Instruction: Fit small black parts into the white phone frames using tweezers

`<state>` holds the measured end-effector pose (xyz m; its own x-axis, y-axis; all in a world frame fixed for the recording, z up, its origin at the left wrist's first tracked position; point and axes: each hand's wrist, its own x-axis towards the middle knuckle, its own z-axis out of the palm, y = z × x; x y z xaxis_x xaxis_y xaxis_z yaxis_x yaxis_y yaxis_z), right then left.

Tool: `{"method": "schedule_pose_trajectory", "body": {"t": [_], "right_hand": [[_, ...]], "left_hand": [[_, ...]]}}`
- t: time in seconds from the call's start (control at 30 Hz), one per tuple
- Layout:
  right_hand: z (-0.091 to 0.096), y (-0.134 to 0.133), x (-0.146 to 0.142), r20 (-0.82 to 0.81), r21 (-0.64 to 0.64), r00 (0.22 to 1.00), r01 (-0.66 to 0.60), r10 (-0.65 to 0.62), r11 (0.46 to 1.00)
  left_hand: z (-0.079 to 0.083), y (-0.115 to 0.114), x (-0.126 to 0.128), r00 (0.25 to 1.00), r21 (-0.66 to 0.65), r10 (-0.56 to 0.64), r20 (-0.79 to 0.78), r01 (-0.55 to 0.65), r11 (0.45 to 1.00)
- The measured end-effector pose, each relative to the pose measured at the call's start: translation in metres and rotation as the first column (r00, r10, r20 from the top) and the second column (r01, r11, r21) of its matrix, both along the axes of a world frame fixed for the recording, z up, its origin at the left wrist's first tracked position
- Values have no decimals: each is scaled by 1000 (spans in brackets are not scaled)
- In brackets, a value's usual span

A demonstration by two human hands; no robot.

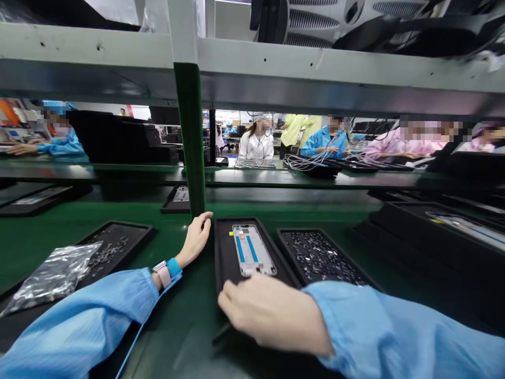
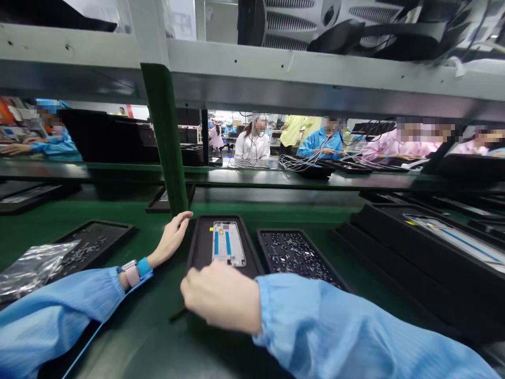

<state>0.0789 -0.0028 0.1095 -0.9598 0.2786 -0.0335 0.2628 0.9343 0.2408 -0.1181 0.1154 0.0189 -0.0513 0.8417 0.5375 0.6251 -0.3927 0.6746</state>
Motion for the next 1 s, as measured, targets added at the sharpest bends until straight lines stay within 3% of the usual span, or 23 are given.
{"method": "schedule_pose_trajectory", "body": {"t": [0.1,0.2,0.27,0.37,0.4,0.53,0.63,0.7,0.87,1.0], "right_hand": [[-7,-38,2,-23,-67,997,-79,78,995],[1,-50,21,-79,-216,994,-89,73,972],[12,-39,46,-204,-284,974,35,-96,958],[19,-2,98,-376,-327,830,298,-413,897],[16,12,117,-397,-344,765,388,-507,855],[-16,52,167,-291,-419,678,544,-675,727],[-41,62,173,-312,-556,612,502,-727,662],[-48,61,168,-333,-612,593,456,-733,646],[-41,52,158,-321,-602,657,415,-682,683],[-39,49,158,-302,-636,631,424,-714,644]], "left_hand": [[1,-3,3,995,-67,-101,-23,99,993],[0,-2,4,958,-174,-276,-74,260,950],[-3,1,5,931,-233,-354,-90,326,916],[-7,2,11,917,-271,-389,-85,354,895],[-7,0,14,917,-275,-391,-83,356,893],[-1,-13,29,909,-275,-409,-77,375,885],[4,-21,36,904,-279,-419,-81,383,881],[7,-23,37,900,-284,-427,-87,389,876],[8,-19,35,881,-304,-463,-95,417,857],[7,-17,35,862,-312,-500,-83,453,835]]}}
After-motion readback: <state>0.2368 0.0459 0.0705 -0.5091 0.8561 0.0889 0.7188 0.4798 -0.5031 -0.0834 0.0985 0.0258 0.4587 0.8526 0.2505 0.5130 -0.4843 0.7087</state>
